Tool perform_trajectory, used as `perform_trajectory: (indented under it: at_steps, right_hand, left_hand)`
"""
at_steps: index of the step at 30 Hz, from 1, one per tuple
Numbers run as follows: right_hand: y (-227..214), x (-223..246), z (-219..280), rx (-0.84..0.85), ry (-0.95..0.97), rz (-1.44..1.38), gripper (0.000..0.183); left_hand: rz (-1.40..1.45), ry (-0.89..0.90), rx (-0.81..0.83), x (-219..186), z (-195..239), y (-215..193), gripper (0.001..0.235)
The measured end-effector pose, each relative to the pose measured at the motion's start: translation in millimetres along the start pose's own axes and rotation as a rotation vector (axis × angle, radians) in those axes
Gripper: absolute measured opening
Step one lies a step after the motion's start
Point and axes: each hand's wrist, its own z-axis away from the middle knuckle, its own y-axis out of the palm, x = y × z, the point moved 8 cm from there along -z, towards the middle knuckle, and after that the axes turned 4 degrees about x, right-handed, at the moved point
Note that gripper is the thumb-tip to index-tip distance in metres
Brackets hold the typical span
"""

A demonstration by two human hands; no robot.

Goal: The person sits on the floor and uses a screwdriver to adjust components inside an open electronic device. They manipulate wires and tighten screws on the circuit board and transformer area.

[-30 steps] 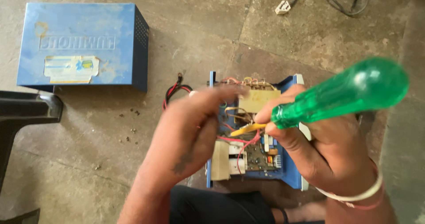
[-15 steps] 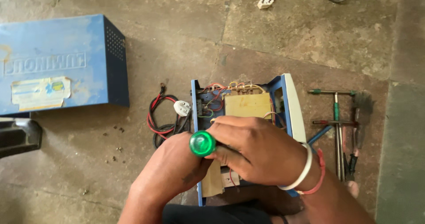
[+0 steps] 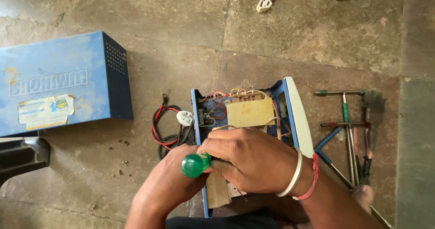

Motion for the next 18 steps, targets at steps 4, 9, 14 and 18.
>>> perform_trajectory:
  at_steps: [4, 9, 14, 18]
  right_hand:
    - [-0.9, 2.7, 0.5, -0.015, -0.019, -0.001, 0.018]
    - [-0.5, 4.7, 0.5, -0.003, -0.002, -0.007, 0.020]
    - [1.5, 2.3, -3.8, 0.013, 0.013, 0.004, 0.021]
    - [2.6, 2.9, -3.9, 0.037, -0.013, 0.035, 0.021]
  left_hand:
    - [-0.030, -0.031, -0.031, 1.4, 1.5, -1.6, 0.023]
    - [0.017, 0.004, -0.013, -1.7, 2.6, -2.1, 0.013]
    - [-0.015, 0.011, -0.009, 1.2, -1.3, 1.9, 0.009]
    - [-0.083, 0.033, 0.018, 3.7, -4.2, 8.2, 0.008]
